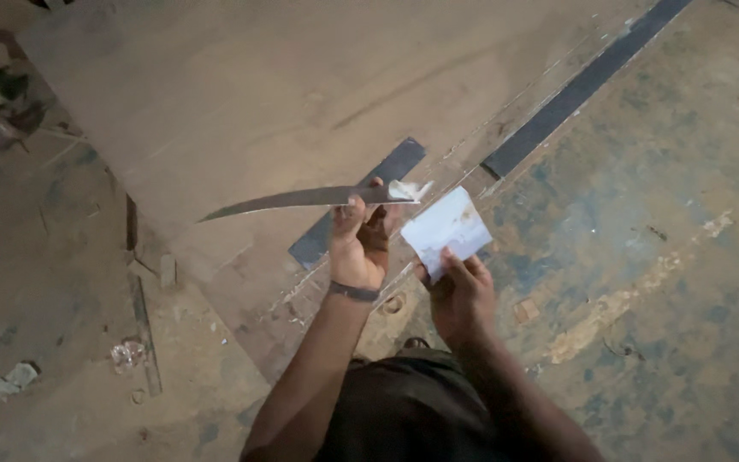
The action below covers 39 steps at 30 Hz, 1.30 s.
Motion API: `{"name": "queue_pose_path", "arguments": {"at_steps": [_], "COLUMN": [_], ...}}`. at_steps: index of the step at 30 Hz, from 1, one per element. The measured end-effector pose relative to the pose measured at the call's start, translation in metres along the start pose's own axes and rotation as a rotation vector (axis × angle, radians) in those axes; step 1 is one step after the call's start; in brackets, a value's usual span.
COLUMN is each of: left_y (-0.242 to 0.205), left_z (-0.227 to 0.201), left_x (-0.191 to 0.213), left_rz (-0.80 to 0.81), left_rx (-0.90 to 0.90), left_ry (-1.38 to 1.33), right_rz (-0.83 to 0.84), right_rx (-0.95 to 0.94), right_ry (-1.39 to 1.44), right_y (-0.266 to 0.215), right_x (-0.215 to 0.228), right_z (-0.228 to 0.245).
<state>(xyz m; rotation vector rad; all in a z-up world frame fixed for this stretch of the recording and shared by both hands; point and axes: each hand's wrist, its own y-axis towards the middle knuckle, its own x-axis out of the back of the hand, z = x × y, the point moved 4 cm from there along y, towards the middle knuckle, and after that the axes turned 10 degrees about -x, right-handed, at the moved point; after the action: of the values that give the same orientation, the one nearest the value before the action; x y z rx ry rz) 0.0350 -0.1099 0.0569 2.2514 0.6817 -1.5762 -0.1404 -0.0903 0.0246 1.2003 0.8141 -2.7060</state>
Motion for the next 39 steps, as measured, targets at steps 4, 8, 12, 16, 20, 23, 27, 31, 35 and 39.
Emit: {"name": "queue_pose_path", "arguments": {"at_steps": [4, 8, 12, 16, 20, 23, 27, 31, 35, 39], "left_y": [0.002, 0.002, 0.004, 0.005, 0.003, -0.002, -0.008, -0.013, -0.016, -0.017], "left_z": [0.014, 0.016, 0.014, 0.002, -0.023, -0.039, -0.034, -0.033, -0.040, -0.040], "left_x": [-0.003, 0.002, 0.007, 0.012, 0.027, 0.046, 0.063, 0.059, 0.045, 0.038], "left_rz": [0.042, 0.044, 0.008, 0.098, 0.360, 0.493, 0.526, 0.529, 0.497, 0.415], "left_rx": [-0.058, -0.093, -0.145, -0.124, 0.113, 0.352, 0.483, 0.551, 0.553, 0.530], "left_ry": [-0.012, 0.007, 0.178, 0.274, 0.224, 0.291, 0.357, 0.361, 0.354, 0.190], "right_rz": [0.016, 0.013, -0.087, 0.103, 0.513, 0.556, 0.680, 0.875, 0.887, 0.863], "right_rx": [0.039, 0.052, 0.011, 0.128, 0.681, 0.834, 0.843, 0.793, 0.618, 0.633], "right_ry": [0.066, 0.071, 0.082, 0.017, -0.796, -1.434, -1.759, -1.793, -1.706, -1.682], "right_y": [-0.007, -0.011, -0.014, -0.019, -0.025, -0.021, -0.018, -0.016, -0.010, -0.008], "right_x": [-0.038, -0.057, -0.052, -0.040, -0.050, -0.063, -0.088, -0.109, -0.109, -0.100], "right_z": [0.012, 0.023, 0.030, 0.059, 0.109, 0.123, 0.122, 0.103, 0.093, 0.079]}}
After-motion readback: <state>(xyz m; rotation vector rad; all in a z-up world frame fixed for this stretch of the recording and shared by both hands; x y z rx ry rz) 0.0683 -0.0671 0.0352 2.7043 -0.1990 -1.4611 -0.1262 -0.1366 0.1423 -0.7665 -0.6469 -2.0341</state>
